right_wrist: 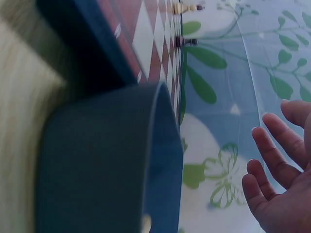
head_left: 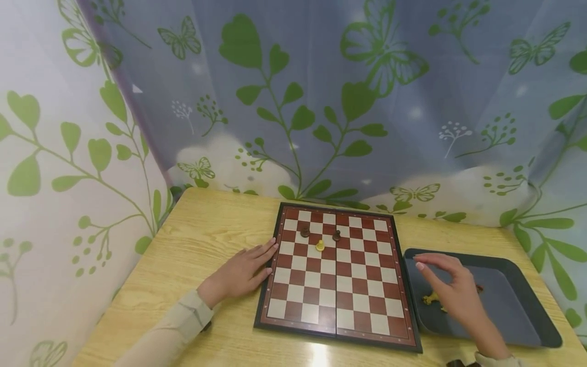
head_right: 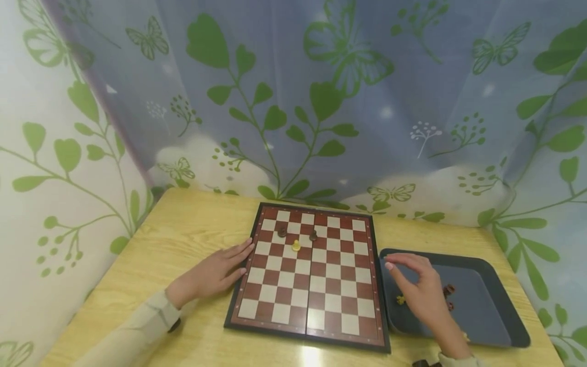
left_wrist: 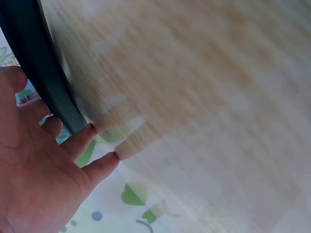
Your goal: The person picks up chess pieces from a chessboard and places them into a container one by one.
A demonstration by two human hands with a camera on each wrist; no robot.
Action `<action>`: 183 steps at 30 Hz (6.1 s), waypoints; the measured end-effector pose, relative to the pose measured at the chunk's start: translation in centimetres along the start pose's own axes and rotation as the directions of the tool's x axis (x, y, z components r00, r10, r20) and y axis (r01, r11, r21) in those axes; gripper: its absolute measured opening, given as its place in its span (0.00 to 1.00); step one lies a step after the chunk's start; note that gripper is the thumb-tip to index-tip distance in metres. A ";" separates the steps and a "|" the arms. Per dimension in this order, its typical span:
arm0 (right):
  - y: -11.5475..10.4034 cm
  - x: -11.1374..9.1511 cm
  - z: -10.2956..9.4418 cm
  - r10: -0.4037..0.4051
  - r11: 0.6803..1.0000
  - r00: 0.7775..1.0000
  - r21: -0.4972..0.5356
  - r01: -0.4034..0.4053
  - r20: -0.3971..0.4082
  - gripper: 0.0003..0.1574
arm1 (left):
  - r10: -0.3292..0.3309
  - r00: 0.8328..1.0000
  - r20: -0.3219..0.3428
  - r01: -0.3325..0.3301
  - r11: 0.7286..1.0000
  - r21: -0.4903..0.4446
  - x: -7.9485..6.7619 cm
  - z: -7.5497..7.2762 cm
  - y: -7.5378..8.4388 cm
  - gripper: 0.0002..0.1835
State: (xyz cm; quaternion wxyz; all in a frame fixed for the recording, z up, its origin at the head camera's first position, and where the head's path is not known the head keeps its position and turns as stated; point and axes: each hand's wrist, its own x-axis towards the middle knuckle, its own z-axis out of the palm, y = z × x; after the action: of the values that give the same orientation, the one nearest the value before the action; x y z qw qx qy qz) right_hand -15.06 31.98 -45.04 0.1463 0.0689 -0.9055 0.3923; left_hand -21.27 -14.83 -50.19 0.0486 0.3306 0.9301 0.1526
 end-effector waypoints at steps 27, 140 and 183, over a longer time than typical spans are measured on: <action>-4.7 6.8 6.5 -0.207 0.978 0.952 0.055 0.199 0.224 0.12 | 0.005 1.000 0.004 -0.005 1.000 0.006 0.1 0.1 -0.2 0.33; -4.8 7.0 8.9 -0.128 0.986 0.985 0.125 0.114 0.111 0.12 | -0.016 1.000 0.007 0.016 1.000 -0.017 0.1 0.1 -0.3 0.33; -1.4 1.7 3.9 0.021 0.987 0.984 0.160 0.008 -0.179 0.10 | -0.020 1.000 0.005 0.020 1.000 -0.014 -0.1 0.3 -0.6 0.33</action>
State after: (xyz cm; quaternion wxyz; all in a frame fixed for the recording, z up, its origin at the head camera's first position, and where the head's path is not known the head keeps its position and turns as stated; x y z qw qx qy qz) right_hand -17.14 28.17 -46.06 0.2203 0.0418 -0.8544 0.4687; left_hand -21.49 -15.28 -50.66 0.0545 0.3211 0.9322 0.1577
